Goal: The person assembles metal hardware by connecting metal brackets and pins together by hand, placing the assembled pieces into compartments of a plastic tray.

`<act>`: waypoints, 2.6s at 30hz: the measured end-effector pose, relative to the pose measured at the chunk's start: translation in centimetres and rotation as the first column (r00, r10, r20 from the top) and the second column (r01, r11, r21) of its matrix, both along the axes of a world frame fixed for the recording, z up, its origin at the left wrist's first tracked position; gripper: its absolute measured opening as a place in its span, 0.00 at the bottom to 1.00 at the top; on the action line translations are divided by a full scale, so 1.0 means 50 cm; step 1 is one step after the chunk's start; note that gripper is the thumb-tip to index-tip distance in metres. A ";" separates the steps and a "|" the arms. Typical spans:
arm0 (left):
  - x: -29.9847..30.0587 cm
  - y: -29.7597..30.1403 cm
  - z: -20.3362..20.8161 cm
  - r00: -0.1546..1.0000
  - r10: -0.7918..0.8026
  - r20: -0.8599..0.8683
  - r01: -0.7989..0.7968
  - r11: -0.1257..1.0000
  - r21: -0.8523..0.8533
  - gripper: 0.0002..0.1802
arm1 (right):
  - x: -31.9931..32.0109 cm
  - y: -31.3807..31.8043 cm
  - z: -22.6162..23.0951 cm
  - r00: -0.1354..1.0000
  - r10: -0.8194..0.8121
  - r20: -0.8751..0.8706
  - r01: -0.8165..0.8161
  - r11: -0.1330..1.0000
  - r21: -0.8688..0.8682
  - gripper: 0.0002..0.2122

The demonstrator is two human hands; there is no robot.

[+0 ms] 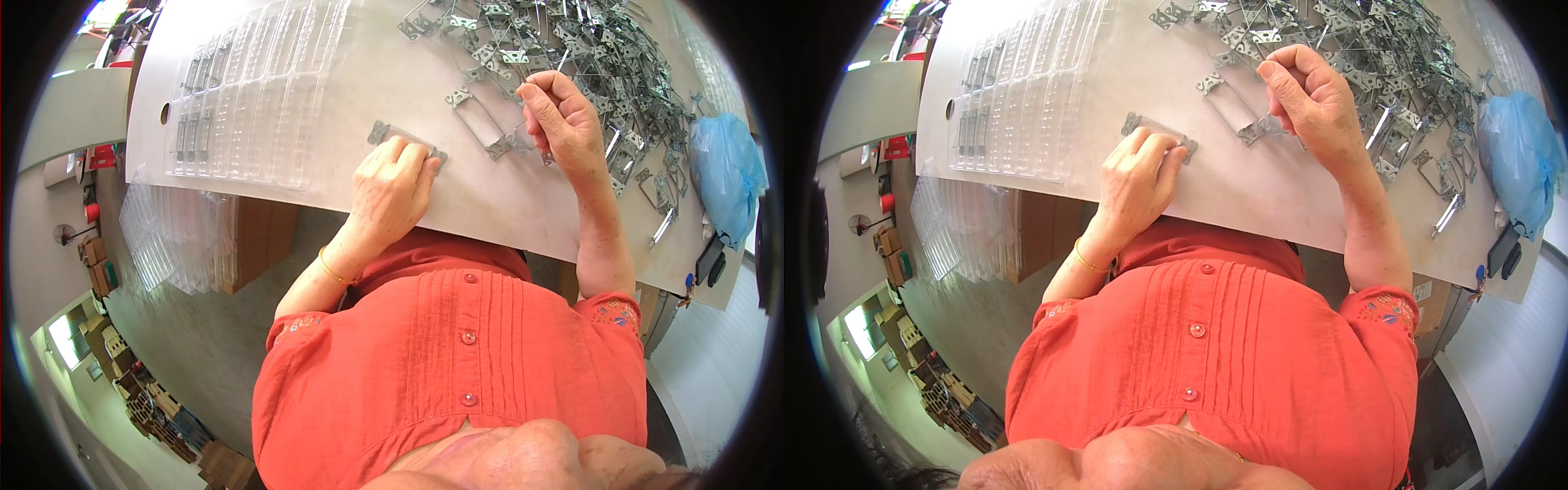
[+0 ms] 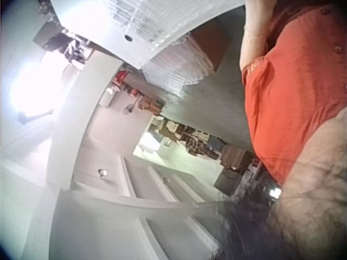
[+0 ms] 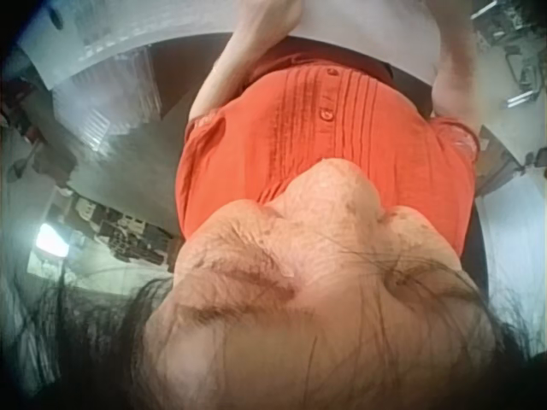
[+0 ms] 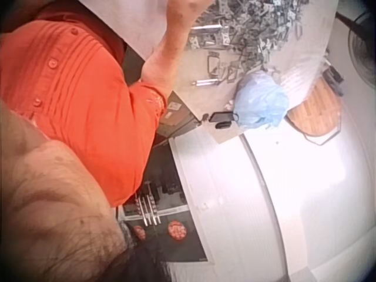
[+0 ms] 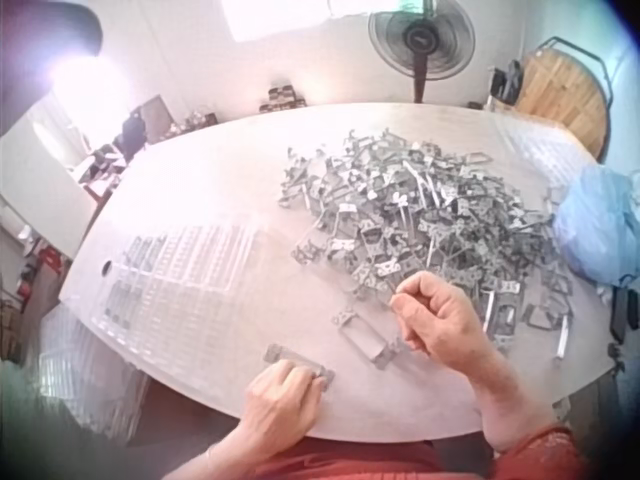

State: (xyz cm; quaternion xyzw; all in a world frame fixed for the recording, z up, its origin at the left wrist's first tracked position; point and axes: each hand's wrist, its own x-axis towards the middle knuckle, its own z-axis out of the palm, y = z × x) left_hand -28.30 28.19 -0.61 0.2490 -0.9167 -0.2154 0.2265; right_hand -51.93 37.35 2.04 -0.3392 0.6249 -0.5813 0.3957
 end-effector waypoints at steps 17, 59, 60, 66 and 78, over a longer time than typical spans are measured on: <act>0.056 -0.002 -0.001 1.000 0.002 0.011 -0.002 1.000 0.031 0.05 | 0.002 -0.004 -0.001 0.999 -0.033 0.017 0.033 0.999 0.004 0.07; 0.411 -0.416 0.055 0.819 0.508 0.268 -0.470 0.860 -0.197 0.06 | 0.004 -0.004 -0.007 1.000 0.003 -0.022 -0.004 1.000 -0.019 0.07; 0.406 -0.414 0.059 0.805 0.515 0.294 -0.473 0.856 -0.208 0.06 | 0.004 -0.003 -0.007 1.000 0.001 -0.021 -0.002 1.000 -0.022 0.07; 0.375 -0.391 0.069 0.670 0.653 0.353 -0.490 0.746 -0.451 0.08 | 0.002 -0.004 -0.004 0.999 -0.036 -0.016 0.036 0.999 -0.008 0.06; -0.007 -0.079 0.064 0.986 -0.134 -0.101 0.110 0.971 -0.214 0.08 | -0.004 -0.005 0.005 0.997 -0.075 0.031 0.076 0.997 -0.034 0.07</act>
